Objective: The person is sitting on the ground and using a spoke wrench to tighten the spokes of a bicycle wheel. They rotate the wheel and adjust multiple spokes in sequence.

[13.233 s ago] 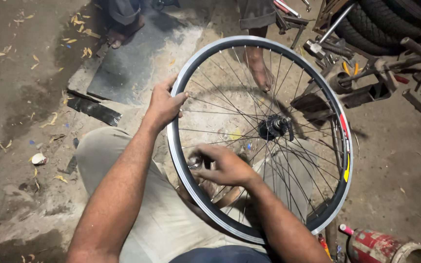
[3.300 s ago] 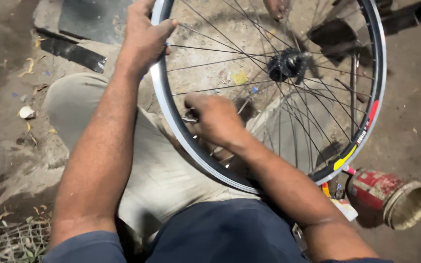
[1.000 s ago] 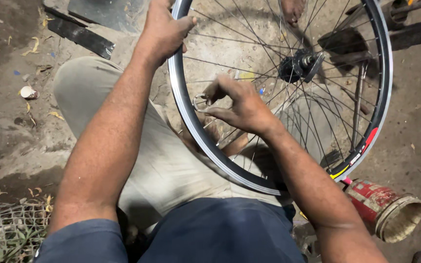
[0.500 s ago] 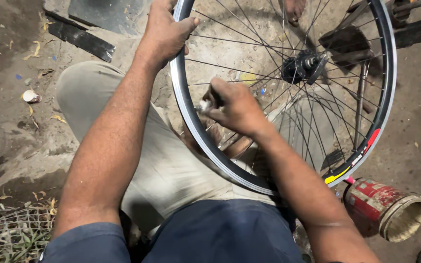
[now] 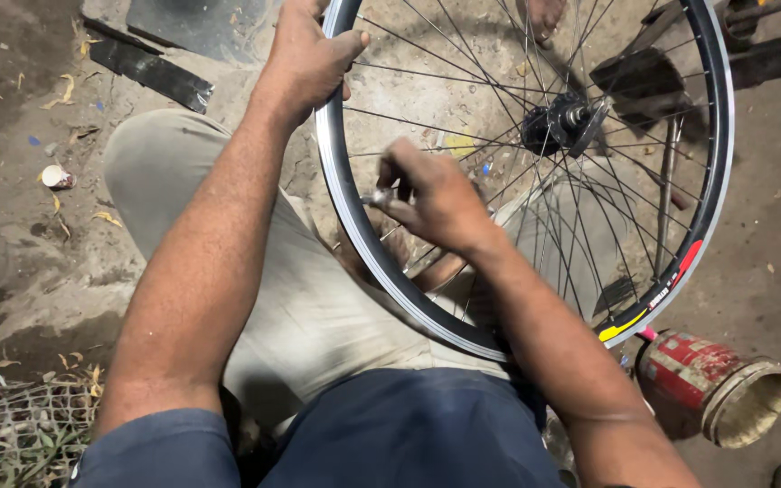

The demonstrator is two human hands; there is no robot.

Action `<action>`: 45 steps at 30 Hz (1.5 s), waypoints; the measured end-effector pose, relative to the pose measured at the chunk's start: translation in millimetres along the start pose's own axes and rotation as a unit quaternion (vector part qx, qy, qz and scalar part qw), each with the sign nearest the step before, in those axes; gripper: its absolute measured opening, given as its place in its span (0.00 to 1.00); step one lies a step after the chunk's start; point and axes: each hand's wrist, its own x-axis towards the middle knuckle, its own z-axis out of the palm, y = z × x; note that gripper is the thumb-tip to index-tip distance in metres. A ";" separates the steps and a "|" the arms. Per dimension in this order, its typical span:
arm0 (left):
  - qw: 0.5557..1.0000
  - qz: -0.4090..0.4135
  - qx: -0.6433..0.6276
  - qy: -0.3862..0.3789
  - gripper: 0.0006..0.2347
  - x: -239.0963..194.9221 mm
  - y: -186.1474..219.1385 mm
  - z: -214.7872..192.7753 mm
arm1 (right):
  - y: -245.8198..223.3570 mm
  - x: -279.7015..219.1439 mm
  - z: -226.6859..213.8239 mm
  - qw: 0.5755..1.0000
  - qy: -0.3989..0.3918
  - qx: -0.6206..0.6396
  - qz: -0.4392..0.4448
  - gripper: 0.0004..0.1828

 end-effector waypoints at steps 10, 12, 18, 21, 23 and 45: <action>1.000 0.028 0.000 0.001 0.15 -2.8 0.4 -2.8 | -6.8 -8.7 -14.5 0.992 0.002 0.074 -0.101 0.13; 0.999 0.051 0.006 -0.010 0.16 -1.0 3.5 -1.9 | -7.0 -10.8 -8.7 0.990 0.044 0.046 -0.126 0.11; 0.989 0.030 -0.136 -0.043 0.21 5.0 22.3 -10.8 | -24.5 -8.0 17.5 0.979 0.157 0.039 -0.122 0.09; 0.988 -0.028 -0.149 -0.022 0.17 6.5 18.7 -14.6 | -30.2 -0.2 9.9 0.984 0.127 0.025 -0.121 0.10; 0.999 0.028 -0.029 -0.005 0.15 4.3 6.1 -10.2 | -27.6 0.6 0.0 0.987 0.100 -0.044 -0.117 0.10; 1.000 0.020 0.000 0.017 0.08 8.9 -5.0 -10.5 | -18.2 -21.7 -9.9 0.992 -0.072 -0.033 -0.095 0.13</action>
